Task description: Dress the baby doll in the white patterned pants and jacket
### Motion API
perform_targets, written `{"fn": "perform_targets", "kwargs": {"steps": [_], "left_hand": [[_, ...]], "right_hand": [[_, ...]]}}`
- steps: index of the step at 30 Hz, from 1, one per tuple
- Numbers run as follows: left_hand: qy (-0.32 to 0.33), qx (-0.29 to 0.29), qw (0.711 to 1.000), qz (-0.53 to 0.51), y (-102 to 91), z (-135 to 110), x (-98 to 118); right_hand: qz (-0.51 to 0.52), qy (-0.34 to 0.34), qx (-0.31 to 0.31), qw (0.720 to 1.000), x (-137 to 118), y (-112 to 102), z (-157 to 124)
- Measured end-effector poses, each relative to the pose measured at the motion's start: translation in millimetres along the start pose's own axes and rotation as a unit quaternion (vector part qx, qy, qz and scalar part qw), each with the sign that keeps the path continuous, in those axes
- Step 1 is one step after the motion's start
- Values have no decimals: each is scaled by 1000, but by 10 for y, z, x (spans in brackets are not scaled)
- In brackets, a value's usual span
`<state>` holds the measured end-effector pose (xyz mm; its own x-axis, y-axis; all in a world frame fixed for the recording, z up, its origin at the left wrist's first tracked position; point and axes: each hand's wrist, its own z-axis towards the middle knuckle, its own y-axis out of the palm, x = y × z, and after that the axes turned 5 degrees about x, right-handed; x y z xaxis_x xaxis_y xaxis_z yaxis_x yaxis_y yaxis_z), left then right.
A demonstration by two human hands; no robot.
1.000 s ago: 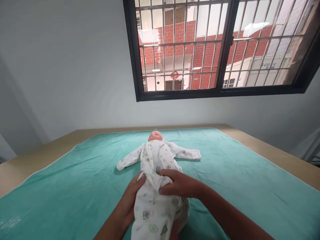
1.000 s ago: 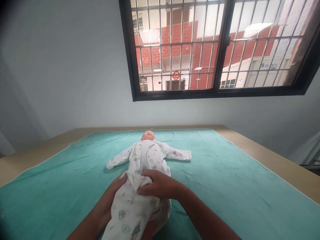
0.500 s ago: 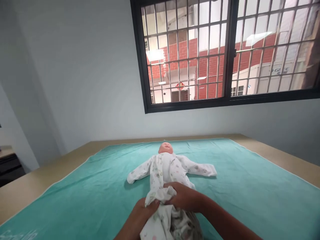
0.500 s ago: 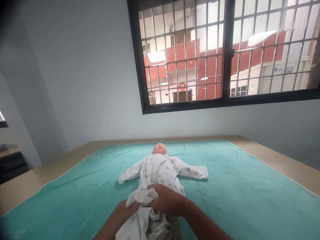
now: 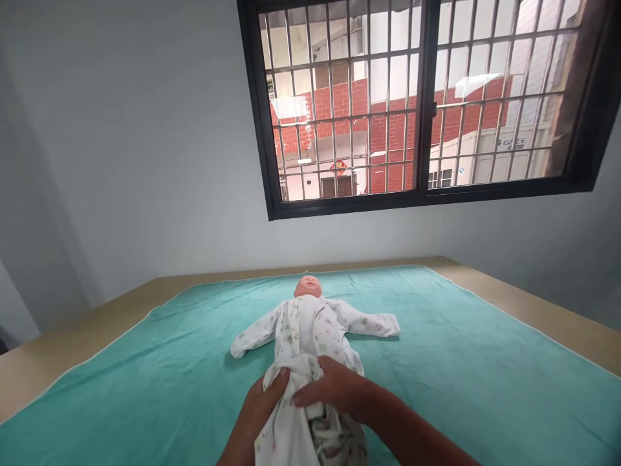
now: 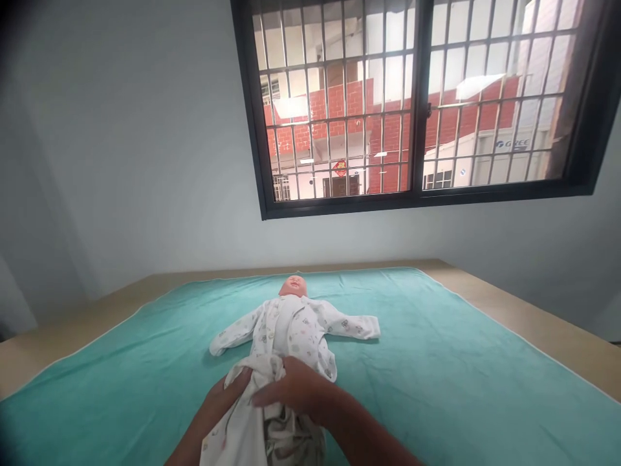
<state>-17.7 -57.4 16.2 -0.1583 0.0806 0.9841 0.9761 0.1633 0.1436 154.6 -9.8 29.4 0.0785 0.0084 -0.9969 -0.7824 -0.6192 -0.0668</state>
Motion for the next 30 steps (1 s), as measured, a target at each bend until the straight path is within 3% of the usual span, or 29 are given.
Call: {"fn": "perform_targets", "kwargs": {"steps": [4, 7, 11, 16, 18, 20, 22, 25, 30], "left_hand": [[-47, -62, 996, -45, 20, -84, -19], [-61, -71, 991, -90, 52, -139, 3], [-76, -89, 975, -187, 102, -132, 11], [-78, -78, 972, -207, 94, -106, -48], [-76, -107, 975, -181, 65, -144, -50], [-81, -161, 975, -128, 39, -200, -26], [-82, -198, 975, -64, 31, -249, 11], [-75, -152, 984, -61, 49, -266, 43], [-107, -35, 977, -179, -4, -128, -94]], "right_hand": [[209, -6, -1, 978, 128, -19, 57], [266, -15, -21, 964, 180, -48, 75], [178, 2, -43, 983, 112, -75, 15], [-39, 18, -154, 987, -9, -123, -27], [-10, 17, -117, 993, 42, -117, 11], [80, 5, -49, 996, 138, -98, 61], [146, -13, -20, 989, 217, -78, 97], [140, -37, -26, 989, 195, -76, 81], [-79, -31, -140, 987, -45, -101, -26]]}}
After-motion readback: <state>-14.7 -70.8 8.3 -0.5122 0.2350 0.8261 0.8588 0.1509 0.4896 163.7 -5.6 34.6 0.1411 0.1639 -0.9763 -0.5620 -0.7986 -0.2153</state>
